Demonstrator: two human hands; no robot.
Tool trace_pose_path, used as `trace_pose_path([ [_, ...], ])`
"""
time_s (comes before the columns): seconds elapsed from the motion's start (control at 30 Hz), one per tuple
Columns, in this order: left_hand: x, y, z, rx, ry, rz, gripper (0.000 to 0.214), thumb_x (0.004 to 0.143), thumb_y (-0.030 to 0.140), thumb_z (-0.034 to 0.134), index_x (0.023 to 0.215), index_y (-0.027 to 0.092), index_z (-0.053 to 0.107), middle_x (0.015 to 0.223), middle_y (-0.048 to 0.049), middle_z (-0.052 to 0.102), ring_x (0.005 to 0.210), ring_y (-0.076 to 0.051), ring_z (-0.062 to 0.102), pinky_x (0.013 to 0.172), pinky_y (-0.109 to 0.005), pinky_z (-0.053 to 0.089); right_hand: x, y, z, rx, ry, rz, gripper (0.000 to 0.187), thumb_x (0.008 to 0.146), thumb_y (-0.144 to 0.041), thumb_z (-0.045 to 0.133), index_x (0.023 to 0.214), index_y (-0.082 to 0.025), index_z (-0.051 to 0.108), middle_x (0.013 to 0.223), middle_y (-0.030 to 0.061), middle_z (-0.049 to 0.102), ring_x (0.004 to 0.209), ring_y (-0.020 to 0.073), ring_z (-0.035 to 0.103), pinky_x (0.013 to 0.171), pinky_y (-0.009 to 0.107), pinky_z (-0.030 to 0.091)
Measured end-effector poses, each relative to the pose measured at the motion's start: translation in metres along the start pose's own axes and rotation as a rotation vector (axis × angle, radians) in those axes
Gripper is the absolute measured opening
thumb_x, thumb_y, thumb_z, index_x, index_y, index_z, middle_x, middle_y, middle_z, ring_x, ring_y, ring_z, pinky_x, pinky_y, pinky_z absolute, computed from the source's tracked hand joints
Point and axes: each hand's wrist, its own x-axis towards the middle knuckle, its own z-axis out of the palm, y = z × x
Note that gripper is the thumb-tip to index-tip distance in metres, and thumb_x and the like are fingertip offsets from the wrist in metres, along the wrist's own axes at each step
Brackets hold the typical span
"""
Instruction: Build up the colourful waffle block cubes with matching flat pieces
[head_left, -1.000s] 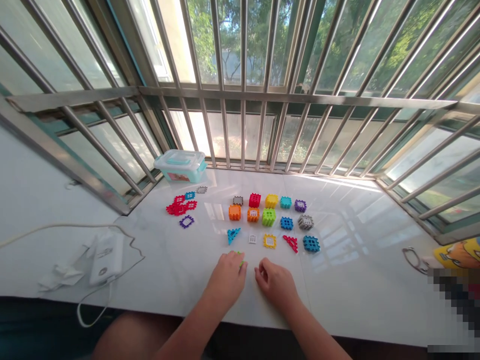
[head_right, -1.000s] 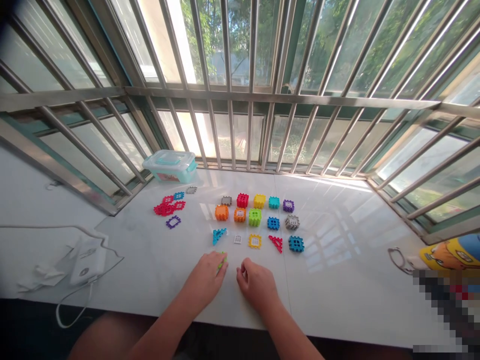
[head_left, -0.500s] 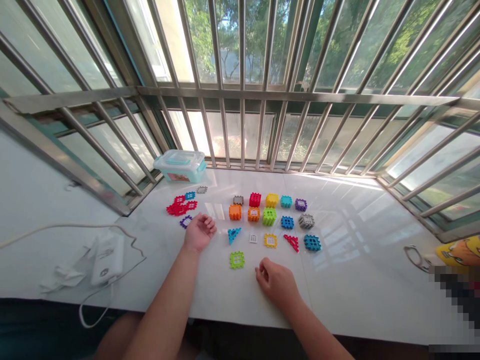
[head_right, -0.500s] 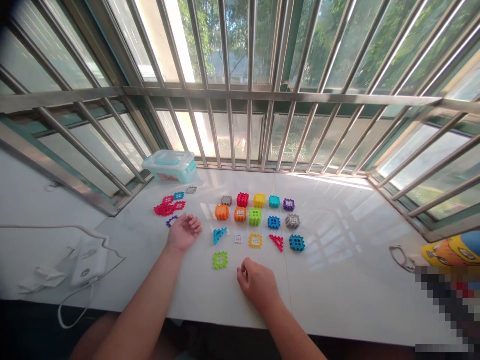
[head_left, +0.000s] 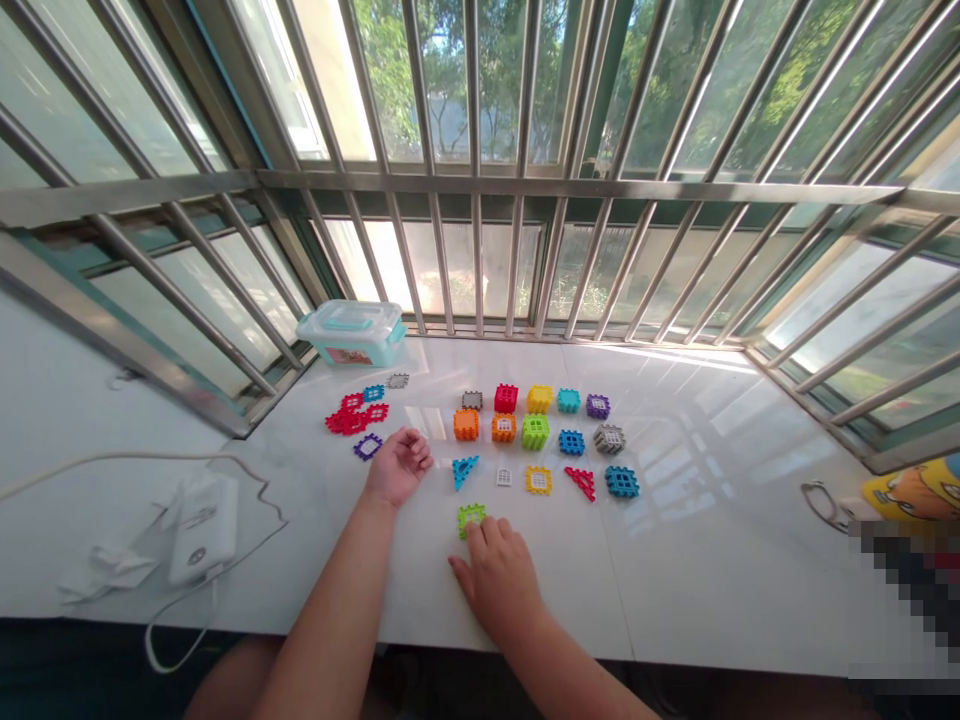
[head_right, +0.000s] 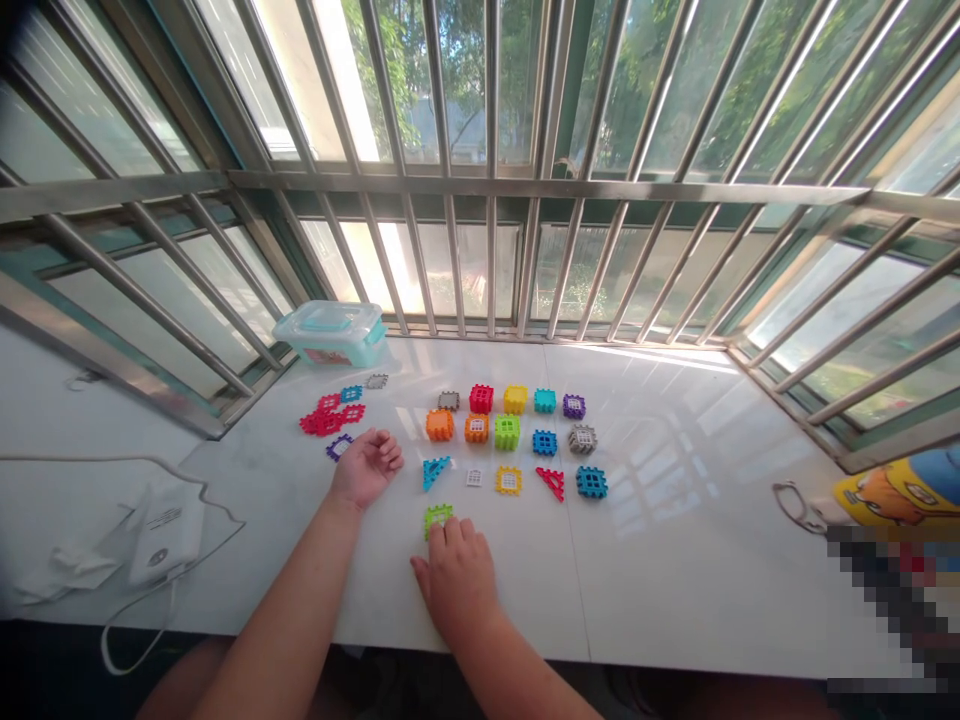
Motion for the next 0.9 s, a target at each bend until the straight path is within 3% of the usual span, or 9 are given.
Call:
trace_pose_path([
  [0.13, 0.000, 0.000, 0.000, 0.008, -0.008, -0.003, 0.014, 0.090, 0.030, 0.068, 0.085, 0.017, 0.065, 0.065, 0.0028, 0.047, 0.056, -0.012, 0.045, 0.057, -0.027, 0.040, 0.001, 0.011, -0.013, -0.029, -0.059, 0.033, 0.027, 0.093, -0.045, 0.076, 0.104, -0.023, 0.065, 0.104, 0.0087, 0.065, 0.099, 0.0293, 0.058, 0.081, 0.041, 0.050],
  [0.23, -0.001, 0.000, 0.002, 0.019, -0.017, 0.000, 0.016, 0.091, 0.032, 0.067, 0.085, 0.017, 0.066, 0.066, 0.0019, 0.048, 0.057, -0.013, 0.046, 0.057, -0.028, 0.041, -0.003, 0.029, -0.028, -0.011, -0.101, 0.033, 0.033, 0.089, -0.051, 0.080, 0.099, -0.023, 0.066, 0.103, 0.0081, 0.066, 0.100, 0.0296, 0.059, 0.083, 0.042, 0.049],
  [0.33, -0.003, 0.000, 0.004, 0.028, -0.028, 0.007, 0.017, 0.091, 0.034, 0.066, 0.085, 0.017, 0.067, 0.067, 0.0012, 0.049, 0.057, -0.013, 0.046, 0.057, -0.029, 0.042, -0.007, 0.046, -0.043, 0.028, -0.166, -0.005, 0.027, 0.090, -0.046, 0.079, 0.097, -0.023, 0.067, 0.106, 0.0076, 0.067, 0.103, 0.0284, 0.060, 0.086, 0.040, 0.048],
  [0.43, -0.004, 0.000, 0.005, 0.030, -0.032, 0.015, 0.017, 0.090, 0.033, 0.066, 0.086, 0.017, 0.066, 0.067, 0.0011, 0.049, 0.057, -0.013, 0.047, 0.058, -0.029, 0.042, -0.011, 0.059, -0.054, 0.105, -0.203, -0.055, 0.019, 0.093, -0.030, 0.075, 0.109, -0.025, 0.067, 0.117, 0.0058, 0.069, 0.110, 0.0267, 0.061, 0.092, 0.037, 0.047],
  [0.6, -0.003, 0.000, 0.004, 0.030, -0.031, 0.012, 0.016, 0.090, 0.032, 0.066, 0.086, 0.017, 0.066, 0.067, 0.0011, 0.049, 0.057, -0.013, 0.047, 0.058, -0.029, 0.042, -0.016, 0.071, -0.057, 0.213, -0.158, -0.041, 0.047, 0.090, -0.024, 0.076, 0.134, -0.027, 0.059, 0.137, 0.0069, 0.066, 0.124, 0.0277, 0.059, 0.103, 0.039, 0.045],
  [0.77, -0.003, 0.000, 0.004, 0.029, -0.031, 0.014, 0.015, 0.090, 0.032, 0.065, 0.086, 0.017, 0.066, 0.067, 0.0012, 0.049, 0.057, -0.013, 0.047, 0.058, -0.029, 0.042, -0.011, 0.074, -0.048, 0.156, -0.181, -0.076, 0.043, 0.086, -0.017, 0.081, 0.124, -0.028, 0.065, 0.128, 0.0054, 0.071, 0.118, 0.0282, 0.064, 0.096, 0.039, 0.049],
  [0.9, -0.003, 0.000, 0.005, 0.029, -0.025, 0.008, 0.015, 0.090, 0.032, 0.066, 0.086, 0.018, 0.065, 0.067, 0.0013, 0.050, 0.056, -0.013, 0.047, 0.058, -0.029, 0.043, 0.003, 0.076, -0.058, 0.097, -0.220, -0.184, 0.043, 0.083, -0.019, 0.085, 0.121, -0.026, 0.067, 0.118, 0.0050, 0.074, 0.111, 0.0278, 0.067, 0.092, 0.037, 0.051],
])
